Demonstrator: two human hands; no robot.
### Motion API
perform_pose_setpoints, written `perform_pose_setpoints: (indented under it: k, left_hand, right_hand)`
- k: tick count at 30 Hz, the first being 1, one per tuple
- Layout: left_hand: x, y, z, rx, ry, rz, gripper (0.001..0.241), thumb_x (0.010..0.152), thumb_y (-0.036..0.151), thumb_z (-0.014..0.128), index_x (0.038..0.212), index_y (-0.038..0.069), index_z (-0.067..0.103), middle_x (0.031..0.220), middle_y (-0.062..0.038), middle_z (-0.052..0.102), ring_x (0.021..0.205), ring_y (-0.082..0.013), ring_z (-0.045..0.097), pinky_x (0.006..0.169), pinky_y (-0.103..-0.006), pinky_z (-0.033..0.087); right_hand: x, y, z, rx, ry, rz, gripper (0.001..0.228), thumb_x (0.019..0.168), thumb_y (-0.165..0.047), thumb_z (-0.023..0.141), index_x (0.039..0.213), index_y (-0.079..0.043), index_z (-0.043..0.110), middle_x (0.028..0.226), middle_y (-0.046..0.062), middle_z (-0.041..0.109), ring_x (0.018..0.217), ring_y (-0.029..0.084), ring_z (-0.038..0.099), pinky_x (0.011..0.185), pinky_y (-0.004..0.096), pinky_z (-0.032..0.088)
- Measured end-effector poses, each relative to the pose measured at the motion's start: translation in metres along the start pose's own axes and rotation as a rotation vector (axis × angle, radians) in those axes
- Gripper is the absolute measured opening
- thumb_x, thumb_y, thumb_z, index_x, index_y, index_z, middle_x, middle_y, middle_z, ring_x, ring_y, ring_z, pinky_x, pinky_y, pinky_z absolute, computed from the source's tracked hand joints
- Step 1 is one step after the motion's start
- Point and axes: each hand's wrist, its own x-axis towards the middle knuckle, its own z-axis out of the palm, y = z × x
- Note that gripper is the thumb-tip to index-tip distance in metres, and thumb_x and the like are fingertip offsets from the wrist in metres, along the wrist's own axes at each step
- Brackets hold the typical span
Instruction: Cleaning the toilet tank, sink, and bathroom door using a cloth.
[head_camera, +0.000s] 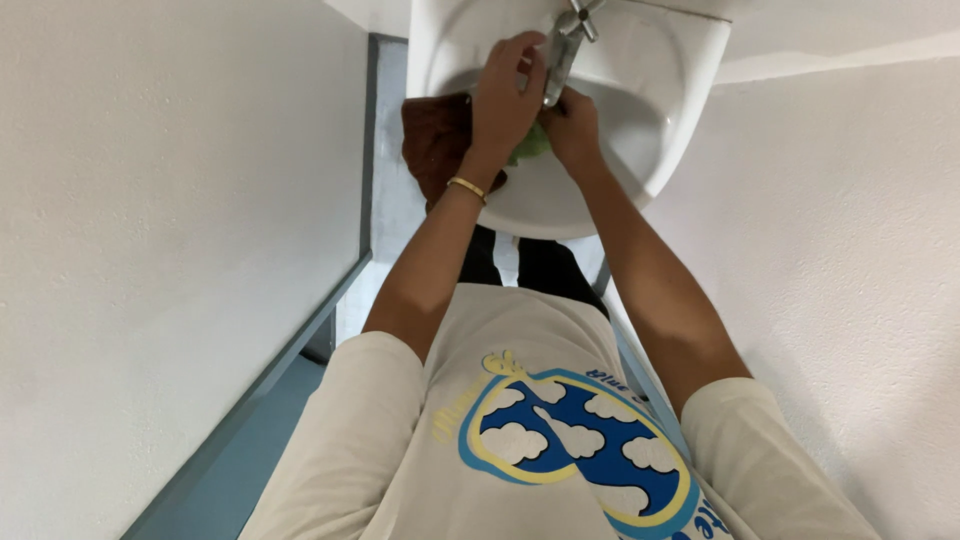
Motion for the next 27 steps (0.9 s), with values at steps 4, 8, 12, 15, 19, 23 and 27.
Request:
perform_pose_setpoints:
  k: [4, 8, 12, 15, 19, 23, 27]
  left_hand:
    - [-0.013, -0.027, 0.009, 0.033, 0.011, -0.128, 0.022, 0.097, 0.017, 0.064, 0.119, 0.011, 0.065, 0.108, -0.004, 0.07, 0.09, -0.0178, 0.07, 0.082, -0.0295, 0.058]
    - [-0.027, -0.025, 0.0, 0.029, -0.094, -0.313, 0.019, 0.094, 0.015, 0.059, 0.108, 0.006, 0.068, 0.097, -0.007, 0.073, 0.082, -0.0207, 0.069, 0.075, -0.0318, 0.055]
    - [-0.013, 0.011, -0.01, -0.059, 0.124, -0.008, 0.015, 0.099, 0.009, 0.063, 0.114, 0.007, 0.065, 0.101, -0.003, 0.066, 0.081, -0.0148, 0.061, 0.075, -0.0268, 0.053]
    - [0.021, 0.043, -0.016, -0.029, 0.015, 0.188, 0.027, 0.101, 0.024, 0.067, 0.126, 0.016, 0.06, 0.121, -0.004, 0.061, 0.111, -0.024, 0.064, 0.1, -0.0383, 0.053]
    - [0.059, 0.025, 0.009, 0.242, -0.256, 0.395, 0.051, 0.1, 0.045, 0.069, 0.139, 0.016, 0.055, 0.101, -0.005, 0.074, 0.089, -0.0247, 0.065, 0.088, -0.0421, 0.05]
    - [0.074, 0.04, 0.018, 0.383, -0.319, 0.275, 0.03, 0.077, 0.013, 0.082, 0.101, 0.008, 0.065, 0.074, -0.005, 0.071, 0.058, -0.0233, 0.063, 0.062, -0.041, 0.052]
    - [0.07, 0.04, 0.02, 0.308, -0.309, 0.142, 0.023, 0.079, 0.017, 0.08, 0.095, 0.006, 0.068, 0.071, -0.003, 0.076, 0.055, -0.0203, 0.068, 0.057, -0.0384, 0.053]
  right_hand:
    - [-0.003, -0.023, -0.007, 0.145, -0.016, 0.113, 0.028, 0.094, 0.001, 0.061, 0.12, 0.0, 0.069, 0.094, 0.004, 0.072, 0.075, 0.011, 0.059, 0.068, 0.027, 0.051]
    - [-0.006, -0.019, -0.011, 0.319, -0.124, 0.191, 0.038, 0.096, 0.0, 0.052, 0.131, -0.001, 0.065, 0.102, 0.006, 0.069, 0.082, 0.012, 0.054, 0.073, 0.026, 0.046]
    - [-0.006, -0.015, -0.015, 0.137, -0.207, 0.175, 0.027, 0.096, -0.001, 0.058, 0.121, 0.0, 0.068, 0.101, 0.006, 0.072, 0.083, 0.014, 0.061, 0.078, 0.029, 0.052]
    - [-0.006, -0.013, -0.013, 0.141, -0.16, 0.178, 0.016, 0.093, -0.004, 0.064, 0.107, 0.001, 0.071, 0.086, 0.003, 0.069, 0.071, 0.012, 0.053, 0.067, 0.028, 0.047]
    - [-0.012, -0.027, -0.015, 0.124, -0.164, 0.166, 0.014, 0.094, -0.012, 0.07, 0.102, -0.001, 0.074, 0.085, 0.002, 0.072, 0.071, 0.009, 0.055, 0.068, 0.026, 0.048]
    - [-0.013, -0.025, -0.014, 0.126, -0.127, 0.159, 0.017, 0.094, -0.011, 0.068, 0.107, -0.001, 0.071, 0.086, 0.002, 0.068, 0.072, 0.01, 0.052, 0.068, 0.027, 0.046]
    - [-0.01, -0.006, -0.013, 0.211, -0.088, 0.109, 0.002, 0.092, -0.003, 0.066, 0.092, -0.004, 0.065, 0.076, -0.001, 0.056, 0.068, 0.008, 0.043, 0.063, 0.024, 0.04]
